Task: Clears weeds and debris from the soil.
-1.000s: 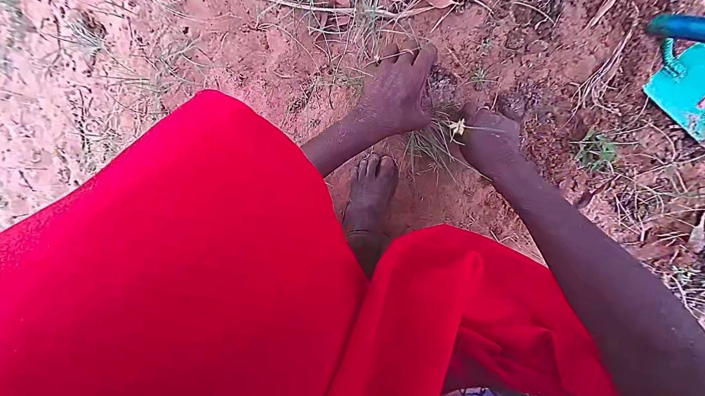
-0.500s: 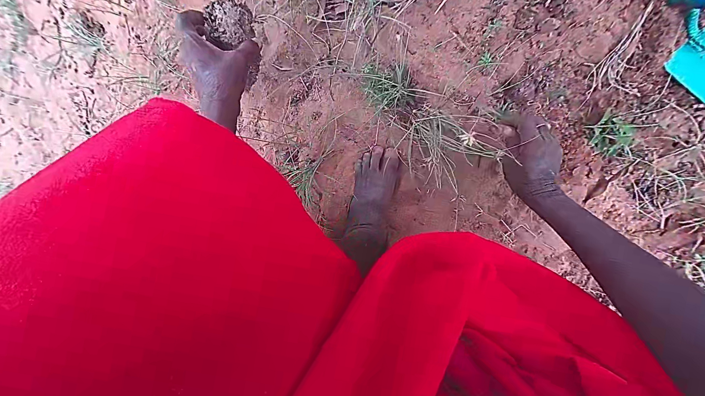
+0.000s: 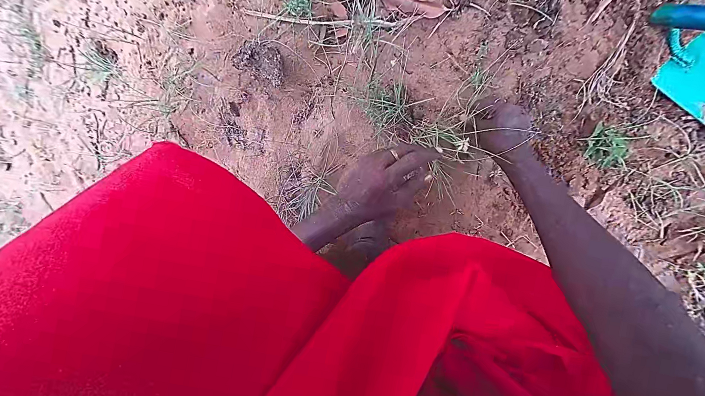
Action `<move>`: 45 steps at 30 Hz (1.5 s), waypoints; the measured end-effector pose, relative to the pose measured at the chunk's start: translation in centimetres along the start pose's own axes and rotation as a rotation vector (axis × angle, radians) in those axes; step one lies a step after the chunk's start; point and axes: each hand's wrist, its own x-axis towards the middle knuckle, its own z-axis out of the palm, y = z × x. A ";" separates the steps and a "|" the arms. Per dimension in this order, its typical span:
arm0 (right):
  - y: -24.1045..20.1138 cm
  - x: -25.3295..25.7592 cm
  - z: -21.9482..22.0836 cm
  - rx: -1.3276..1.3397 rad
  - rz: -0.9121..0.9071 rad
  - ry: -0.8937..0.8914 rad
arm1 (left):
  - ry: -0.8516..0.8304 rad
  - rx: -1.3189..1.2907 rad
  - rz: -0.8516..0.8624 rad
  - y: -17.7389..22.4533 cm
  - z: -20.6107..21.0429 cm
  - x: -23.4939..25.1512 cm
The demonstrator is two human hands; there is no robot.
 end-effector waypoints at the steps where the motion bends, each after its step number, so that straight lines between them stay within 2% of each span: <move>1: -0.5 -0.2 0.0 0.017 0.030 -0.004 | -0.068 -0.006 0.023 -0.1 1.0 -0.6; 4: -1.4 0.1 0.1 -0.073 0.111 -0.066 | -0.157 0.013 0.080 -1.0 2.6 -1.0; 6: -2.1 0.0 0.1 -0.234 0.100 -0.136 | -0.155 0.081 0.082 -1.6 3.2 -0.4; 8: -1.9 0.0 0.6 -0.287 0.070 -0.119 | -0.100 0.172 0.044 -2.1 3.6 0.7; 10: -1.8 -0.9 0.7 -0.237 0.058 -0.080 | -0.111 0.232 -0.052 -2.6 3.9 1.9; 13: -0.9 -2.1 1.8 -0.158 0.068 -0.024 | -0.321 0.283 -0.201 -3.1 4.2 3.2; 15: 0.1 -2.6 2.5 -0.114 0.049 0.021 | -0.438 0.331 -0.231 -3.1 4.7 3.3; 18: 0.6 -3.3 3.5 -0.114 0.043 0.103 | -0.462 0.312 -0.229 -3.7 5.8 2.4; 20: 0.3 -3.9 3.3 -0.147 0.107 0.057 | -0.427 0.268 -0.198 -4.2 6.3 1.5; 22: 0.2 -5.5 3.4 -0.135 0.056 0.070 | -0.360 0.187 -0.183 -4.1 6.1 1.0; 25: 1.2 -8.2 3.4 -0.126 -0.215 0.148 | -0.318 0.169 -0.145 -4.1 5.9 1.0; 26: 1.6 -8.5 2.7 -0.137 -0.222 0.163 | -0.311 0.189 -0.115 -4.2 5.9 1.0; 28: 2.4 -8.2 -0.1 -0.182 -0.001 0.140 | -0.341 0.242 -0.072 -4.6 6.2 0.9; 30: 4.4 -6.7 -3.6 -0.092 0.178 0.230 | -0.417 0.278 -0.032 -4.7 6.2 1.1; 32: 6.8 -5.2 -6.7 -0.072 0.245 0.321 | -0.539 0.290 -0.025 -4.2 5.8 1.5; 34: 8.4 -4.3 -8.5 -0.143 0.221 0.307 | -0.583 0.316 -0.010 -4.3 5.8 1.5; 38: 9.3 -3.3 -7.2 -0.376 0.193 0.098 | -0.545 0.333 -0.011 -4.3 5.7 1.5; 42: 9.1 -3.9 -3.3 -0.487 0.309 0.152 | -0.542 0.343 -0.050 -4.4 5.8 1.3; 45: 8.0 -4.4 -2.9 -0.482 0.428 0.152 | -0.527 0.342 -0.048 -4.7 6.0 1.5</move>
